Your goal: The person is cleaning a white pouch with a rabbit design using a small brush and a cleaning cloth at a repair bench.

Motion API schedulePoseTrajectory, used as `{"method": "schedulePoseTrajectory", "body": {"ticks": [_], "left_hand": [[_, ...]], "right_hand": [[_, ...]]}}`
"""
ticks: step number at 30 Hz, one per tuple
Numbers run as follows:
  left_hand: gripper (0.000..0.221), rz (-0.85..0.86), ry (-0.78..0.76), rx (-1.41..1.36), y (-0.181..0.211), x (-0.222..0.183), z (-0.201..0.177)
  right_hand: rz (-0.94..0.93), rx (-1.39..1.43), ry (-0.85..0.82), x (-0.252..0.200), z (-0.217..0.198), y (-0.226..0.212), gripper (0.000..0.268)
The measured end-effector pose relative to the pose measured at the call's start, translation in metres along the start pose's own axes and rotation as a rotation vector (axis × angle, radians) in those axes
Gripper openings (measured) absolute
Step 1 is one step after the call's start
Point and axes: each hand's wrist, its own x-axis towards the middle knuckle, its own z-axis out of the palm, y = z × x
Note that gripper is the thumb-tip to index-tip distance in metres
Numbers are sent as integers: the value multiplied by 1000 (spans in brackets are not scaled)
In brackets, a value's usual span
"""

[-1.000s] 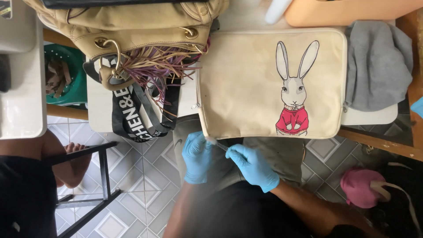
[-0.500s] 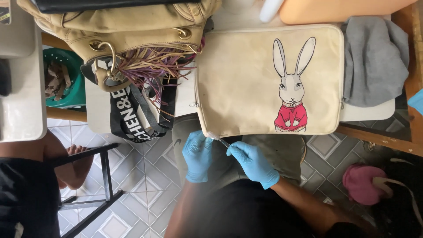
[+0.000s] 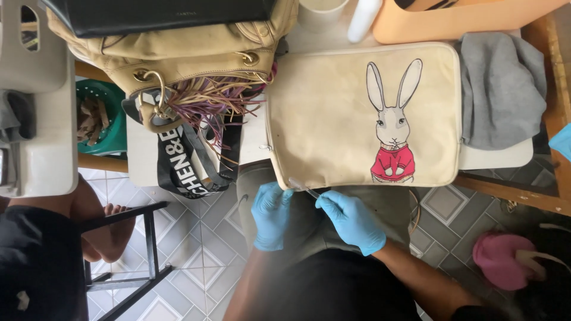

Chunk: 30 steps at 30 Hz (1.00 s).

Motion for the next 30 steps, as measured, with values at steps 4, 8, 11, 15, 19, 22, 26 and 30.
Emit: {"method": "schedulePoseTrajectory", "body": {"ticks": [4,8,11,15,19,22,26,30], "left_hand": [[5,-8,-41,44,13,4,2],[21,-51,-28,4,8,4,0],[21,-101,-34,-139,19,4,-2],[17,-90,-8,-116,24,4,-1],[25,-49,19,-93,21,-2,2],[22,-89,57,-164,24,0,-1],[17,-60,10,-174,33,0,-5],[16,-16,17,-127,29,-6,0]], "right_hand": [[-55,2,40,5,8,-7,26],[-106,-71,-40,-7,13,16,31],[-83,-51,-60,-10,10,16,31],[-24,-56,-67,-8,11,9,29],[4,-54,-65,-1,17,4,29],[6,-112,-73,-9,18,12,27],[-50,-94,-59,-22,15,21,29],[-59,-50,-39,-16,15,8,28]]}}
